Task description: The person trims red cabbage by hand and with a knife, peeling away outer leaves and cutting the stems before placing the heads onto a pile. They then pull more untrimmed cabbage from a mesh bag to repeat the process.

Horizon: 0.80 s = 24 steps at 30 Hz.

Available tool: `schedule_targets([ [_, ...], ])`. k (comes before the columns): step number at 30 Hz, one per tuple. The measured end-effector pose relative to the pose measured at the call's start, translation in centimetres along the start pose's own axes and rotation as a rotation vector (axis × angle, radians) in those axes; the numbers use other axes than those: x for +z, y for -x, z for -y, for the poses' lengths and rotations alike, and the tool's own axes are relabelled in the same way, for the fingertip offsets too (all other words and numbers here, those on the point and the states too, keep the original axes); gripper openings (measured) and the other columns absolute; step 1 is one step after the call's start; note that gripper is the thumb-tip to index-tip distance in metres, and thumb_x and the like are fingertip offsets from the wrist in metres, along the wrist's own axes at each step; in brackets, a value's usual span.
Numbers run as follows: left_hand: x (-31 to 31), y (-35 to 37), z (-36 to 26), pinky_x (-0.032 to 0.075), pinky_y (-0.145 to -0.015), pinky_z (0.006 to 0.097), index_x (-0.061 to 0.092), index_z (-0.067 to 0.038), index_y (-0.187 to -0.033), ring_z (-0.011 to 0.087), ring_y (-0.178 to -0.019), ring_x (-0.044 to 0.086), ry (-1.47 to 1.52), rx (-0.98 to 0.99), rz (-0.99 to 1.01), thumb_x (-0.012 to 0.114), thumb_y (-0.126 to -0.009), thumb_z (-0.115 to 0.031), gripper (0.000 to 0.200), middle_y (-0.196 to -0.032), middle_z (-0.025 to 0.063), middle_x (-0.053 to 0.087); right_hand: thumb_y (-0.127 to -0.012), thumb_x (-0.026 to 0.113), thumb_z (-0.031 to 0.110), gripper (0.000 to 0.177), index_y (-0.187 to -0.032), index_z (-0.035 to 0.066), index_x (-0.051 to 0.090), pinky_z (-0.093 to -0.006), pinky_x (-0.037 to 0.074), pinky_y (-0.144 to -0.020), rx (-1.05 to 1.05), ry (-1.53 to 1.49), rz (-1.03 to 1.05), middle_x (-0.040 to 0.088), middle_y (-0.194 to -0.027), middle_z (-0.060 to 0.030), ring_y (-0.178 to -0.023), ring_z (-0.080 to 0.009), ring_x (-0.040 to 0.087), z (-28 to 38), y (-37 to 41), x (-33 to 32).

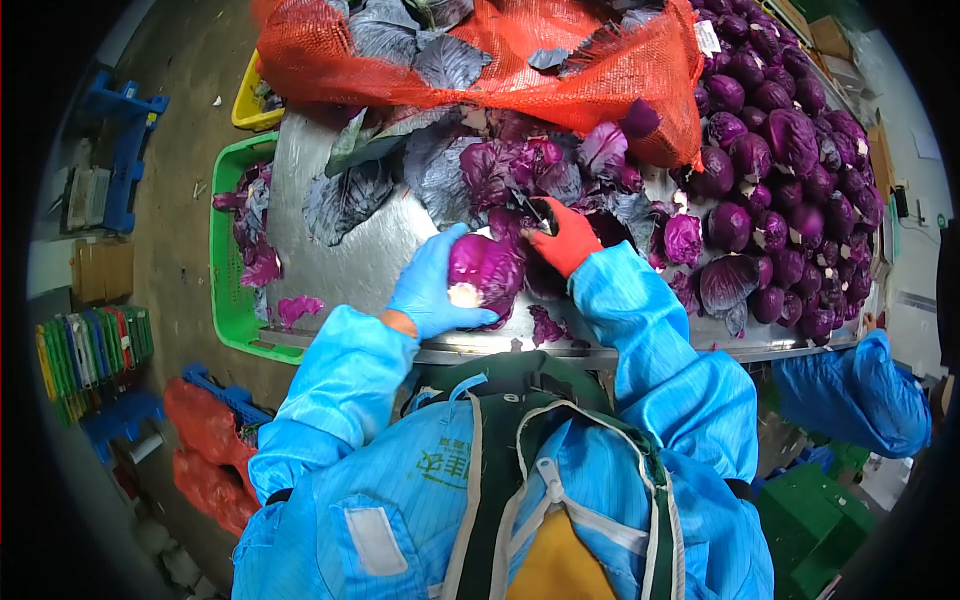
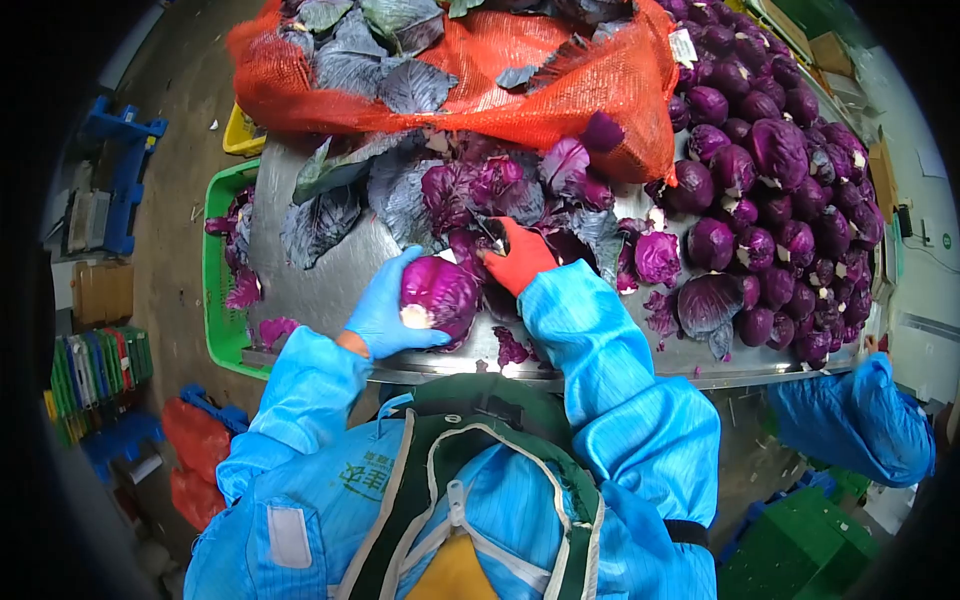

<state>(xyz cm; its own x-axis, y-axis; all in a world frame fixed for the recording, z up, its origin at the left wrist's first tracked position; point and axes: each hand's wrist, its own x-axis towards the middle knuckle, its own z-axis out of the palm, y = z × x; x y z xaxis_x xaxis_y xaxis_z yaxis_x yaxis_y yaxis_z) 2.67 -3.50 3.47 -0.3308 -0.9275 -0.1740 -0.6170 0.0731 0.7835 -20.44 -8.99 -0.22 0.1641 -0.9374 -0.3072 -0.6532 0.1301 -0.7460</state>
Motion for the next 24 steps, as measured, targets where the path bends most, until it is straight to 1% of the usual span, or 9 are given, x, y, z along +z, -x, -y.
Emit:
schedule_targets([
  [1, -0.8, 0.6, 0.1, 0.035, -0.102, 0.0447, 0.031, -0.004, -0.137, 0.0383, -0.119, 0.043, -0.018, -0.061, 0.019, 0.085, -0.047, -0.045, 0.113, -0.129, 0.0214, 0.043, -0.075, 0.069, 0.026, 0.051, -0.12, 0.01, 0.051, -0.0399, 0.049, -0.08, -0.073, -0.08, -0.029, 0.064, -0.097, -0.0202, -0.091, -0.0367, 0.062, 0.5, 0.2, -0.3],
  [5, -2.4, 1.8, 0.4, 0.032, -0.105, 0.0438, 0.032, -0.006, -0.138, 0.0379, -0.123, 0.04, 0.008, 0.074, -0.047, 0.086, -0.05, -0.04, 0.108, -0.133, 0.0207, 0.041, -0.077, 0.069, 0.026, 0.049, -0.119, 0.01, 0.052, -0.0389, 0.048, -0.081, -0.247, -0.22, -0.012, 0.065, -0.096, -0.0186, -0.09, -0.0361, 0.062, 6.2, 1.6, -0.6],
  [6, -2.3, 1.9, 0.5, 0.032, -0.105, 0.0438, 0.032, -0.006, -0.138, 0.0379, -0.123, 0.04, 0.009, 0.066, -0.049, 0.086, -0.05, -0.04, 0.108, -0.133, 0.0207, 0.041, -0.08, 0.068, 0.02, 0.045, -0.12, 0.008, 0.053, -0.0325, 0.048, -0.079, -0.25, -0.188, 0.047, 0.065, -0.096, -0.0139, -0.087, -0.0187, 0.062, 8.1, 2.1, -0.9],
  [8, -2.3, 1.9, 1.3, 0.032, -0.106, 0.0432, 0.034, -0.008, -0.138, 0.0376, -0.124, 0.04, -0.182, -0.013, -0.025, 0.086, -0.051, -0.039, 0.106, -0.133, 0.0204, 0.041, -0.08, 0.068, 0.021, 0.042, -0.118, 0.008, 0.055, -0.0305, 0.048, -0.075, -0.209, -0.251, 0.038, 0.065, -0.089, -0.0114, -0.08, -0.015, 0.059, 8.4, 1.5, -0.4],
  [11, -2.5, 3.2, 4.4, 0.037, -0.101, 0.0361, 0.037, -0.006, -0.137, 0.0268, -0.118, 0.047, 0.321, -0.288, -0.104, 0.084, -0.061, -0.034, 0.093, -0.13, 0.0167, 0.044, -0.08, 0.068, 0.022, 0.039, -0.113, 0.005, 0.057, -0.0284, 0.047, -0.072, -0.053, -0.381, -0.092, 0.063, -0.084, -0.0072, -0.076, -0.0107, 0.056, 2.9, -1.8, -0.1],
  [14, -2.1, 3.5, 5.0, 0.038, -0.101, 0.036, 0.039, -0.005, -0.135, 0.0278, -0.116, 0.048, 0.36, -0.366, -0.19, 0.082, -0.064, -0.034, 0.088, -0.128, 0.0168, 0.044, -0.079, 0.069, 0.027, 0.062, -0.131, 0.007, 0.043, -0.038, 0.047, -0.084, -0.152, 0.165, -0.127, 0.061, -0.107, -0.0173, -0.095, -0.0309, 0.061, 3.2, -0.1, -1.9],
  [15, -1.8, 3.6, 4.2, 0.038, -0.101, 0.0367, 0.04, -0.005, -0.134, 0.0288, -0.115, 0.048, 0.333, -0.401, -0.241, 0.082, -0.065, -0.034, 0.086, -0.127, 0.0172, 0.044, -0.078, 0.069, 0.029, 0.069, -0.136, 0.01, 0.037, -0.041, 0.044, -0.09, -0.178, 0.2, -0.102, 0.054, -0.119, -0.0201, -0.108, -0.0384, 0.053, 4.7, 1.2, -2.0],
  [21, -0.6, 3.1, 2.4, 0.037, -0.1, 0.0397, 0.042, -0.005, -0.132, 0.0331, -0.115, 0.047, 0.15, -0.327, -0.279, 0.081, -0.063, -0.042, 0.087, -0.124, 0.018, 0.042, -0.079, 0.065, 0.025, 0.053, -0.126, 0.007, 0.048, -0.0414, 0.046, -0.086, -0.212, -0.004, 0.173, 0.057, -0.114, -0.0204, -0.103, -0.0359, 0.057, 6.3, 3.9, 3.4],
  [24, -0.8, 3.4, 2.0, 0.038, -0.1, 0.0397, 0.041, -0.005, -0.133, 0.0332, -0.115, 0.047, 0.132, -0.333, -0.28, 0.081, -0.064, -0.042, 0.088, -0.124, 0.0182, 0.043, -0.079, 0.064, 0.023, 0.051, -0.125, 0.008, 0.049, -0.0414, 0.046, -0.084, -0.255, 0.005, 0.17, 0.059, -0.111, -0.0204, -0.098, -0.0356, 0.059, 5.9, 3.8, 4.8],
])
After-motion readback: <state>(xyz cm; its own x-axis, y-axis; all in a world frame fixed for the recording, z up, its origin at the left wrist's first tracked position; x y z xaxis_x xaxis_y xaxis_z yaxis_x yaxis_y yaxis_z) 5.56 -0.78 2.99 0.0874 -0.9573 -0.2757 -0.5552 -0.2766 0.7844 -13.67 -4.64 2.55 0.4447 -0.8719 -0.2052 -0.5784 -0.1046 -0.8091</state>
